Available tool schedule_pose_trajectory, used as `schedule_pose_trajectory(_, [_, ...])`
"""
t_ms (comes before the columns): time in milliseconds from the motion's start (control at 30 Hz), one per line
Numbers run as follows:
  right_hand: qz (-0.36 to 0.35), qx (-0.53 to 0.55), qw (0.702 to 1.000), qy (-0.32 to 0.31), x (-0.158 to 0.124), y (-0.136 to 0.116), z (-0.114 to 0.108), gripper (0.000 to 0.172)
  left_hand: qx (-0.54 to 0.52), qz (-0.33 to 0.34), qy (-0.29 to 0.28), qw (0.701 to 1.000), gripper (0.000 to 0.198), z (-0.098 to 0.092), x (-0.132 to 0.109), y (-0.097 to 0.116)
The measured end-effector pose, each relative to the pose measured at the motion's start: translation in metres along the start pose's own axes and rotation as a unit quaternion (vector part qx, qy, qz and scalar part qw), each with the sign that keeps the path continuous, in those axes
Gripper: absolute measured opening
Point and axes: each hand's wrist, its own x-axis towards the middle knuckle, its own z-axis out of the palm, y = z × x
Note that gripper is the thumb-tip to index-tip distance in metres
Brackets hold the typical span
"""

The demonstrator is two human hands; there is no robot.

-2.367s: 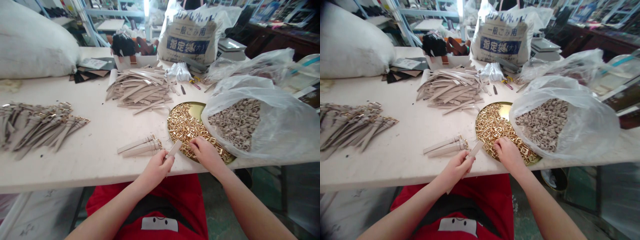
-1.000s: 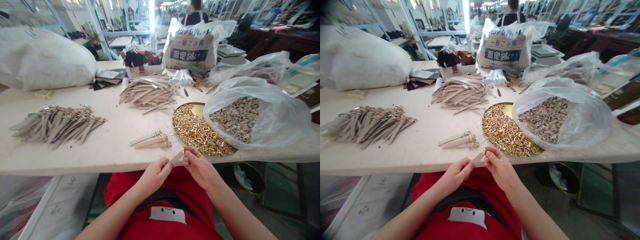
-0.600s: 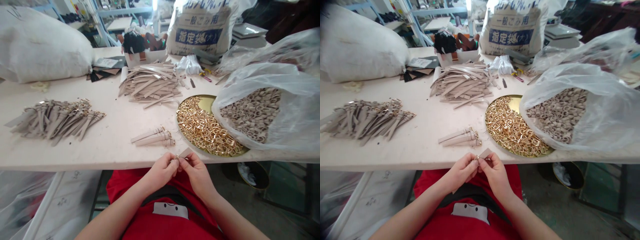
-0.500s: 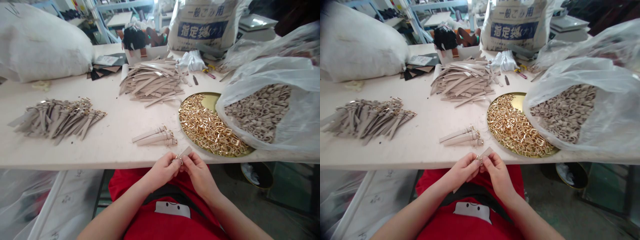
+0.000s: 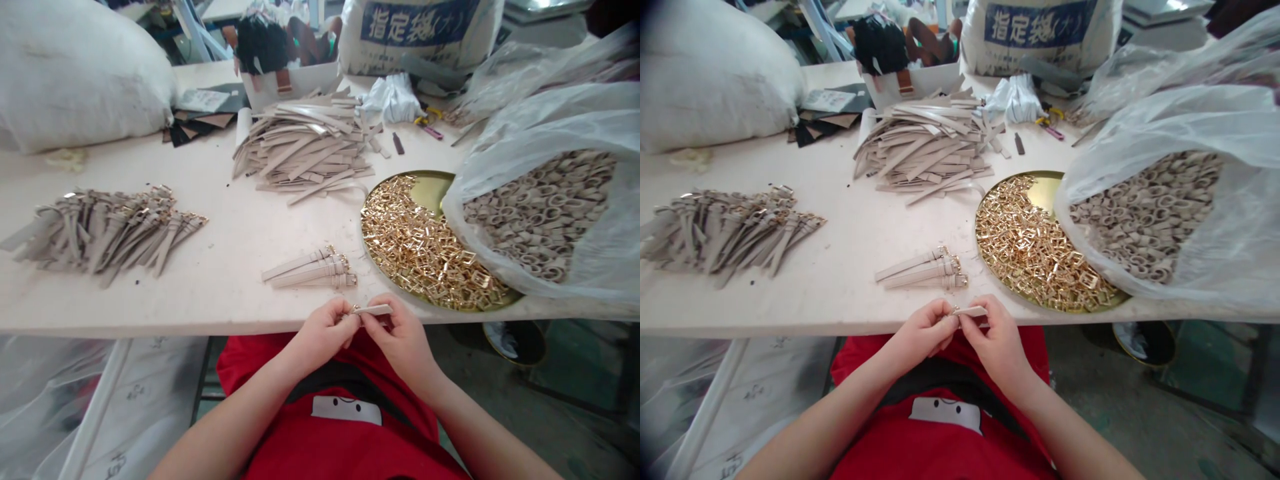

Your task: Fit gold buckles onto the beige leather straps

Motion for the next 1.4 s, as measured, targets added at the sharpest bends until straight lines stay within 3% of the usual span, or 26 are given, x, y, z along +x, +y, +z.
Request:
schedule_pose_trajectory(100, [0.011, 0.0, 1.0, -0.019, 0.003, -0.003, -0.003, 0.009, 0.038, 0.02, 0.028, 0.999, 0.023, 0.002, -0.005, 0.003])
schedule_pose_trajectory(200, [0.013, 0.059, 0.996, -0.062, -0.001, -0.008, -0.007, 0.011, 0.059, 0.034, 0.013, 0.998, 0.028, 0.002, -0.008, 0.006])
schedule_pose_trajectory(333, [-0.061, 0.07, 0.988, -0.12, -0.012, -0.016, -0.017, 0.015, 0.071, 0.032, -0.004, 0.997, 0.029, 0.001, -0.009, 0.007])
schedule_pose_trajectory(433, [-0.1, 0.005, 0.979, -0.178, -0.006, -0.015, -0.044, 0.019, 0.099, 0.065, -0.008, 0.993, 0.029, 0.003, -0.013, 0.009])
schedule_pose_trajectory(467, [-0.103, -0.034, 0.981, -0.162, 0.002, -0.012, -0.059, 0.02, 0.121, 0.084, -0.011, 0.989, 0.028, 0.004, -0.015, 0.01])
schedule_pose_trajectory(533, [-0.081, -0.133, 0.987, -0.037, 0.025, -0.001, -0.098, 0.024, 0.167, 0.113, -0.009, 0.979, 0.024, 0.006, -0.02, 0.011])
schedule_pose_trajectory(600, [-0.026, -0.272, 0.956, 0.107, 0.054, 0.014, -0.141, 0.029, 0.178, 0.119, 0.008, 0.977, 0.026, 0.009, -0.023, 0.01])
schedule_pose_trajectory(633, [0.01, -0.346, 0.928, 0.138, 0.068, 0.021, -0.16, 0.028, 0.169, 0.115, 0.02, 0.979, 0.028, 0.01, -0.024, 0.01])
schedule_pose_trajectory(733, [0.042, -0.39, 0.909, 0.139, 0.098, 0.041, -0.199, 0.019, 0.132, 0.102, 0.033, 0.985, 0.032, 0.014, -0.024, 0.008])
schedule_pose_trajectory(833, [0.05, -0.39, 0.912, 0.115, 0.109, 0.051, -0.209, 0.012, 0.117, 0.099, 0.02, 0.988, 0.036, 0.016, -0.024, 0.007])
schedule_pose_trajectory(967, [0.034, -0.362, 0.923, 0.125, 0.107, 0.043, -0.208, 0.016, 0.118, 0.102, 0.021, 0.988, 0.038, 0.013, -0.03, 0.007])
schedule_pose_trajectory(1067, [0.016, -0.31, 0.945, 0.106, 0.092, 0.025, -0.19, 0.028, 0.111, 0.106, 0.048, 0.987, 0.034, 0.015, -0.031, 0.013])
schedule_pose_trajectory(1133, [0.005, -0.223, 0.974, 0.042, 0.073, 0.01, -0.16, 0.035, 0.108, 0.114, 0.066, 0.985, 0.031, 0.02, -0.027, 0.018])
schedule_pose_trajectory(1200, [0.017, -0.01, 0.996, -0.083, 0.05, -0.004, -0.123, 0.037, 0.106, 0.124, 0.079, 0.983, 0.029, 0.025, -0.019, 0.024])
schedule_pose_trajectory(1300, [0.054, 0.177, 0.964, -0.191, 0.022, -0.019, -0.074, 0.034, 0.116, 0.138, 0.099, 0.979, 0.028, 0.025, -0.008, 0.025])
schedule_pose_trajectory(1400, [0.104, 0.241, 0.939, -0.222, 0.013, -0.021, -0.049, 0.029, 0.148, 0.138, 0.114, 0.973, 0.028, 0.019, -0.005, 0.021])
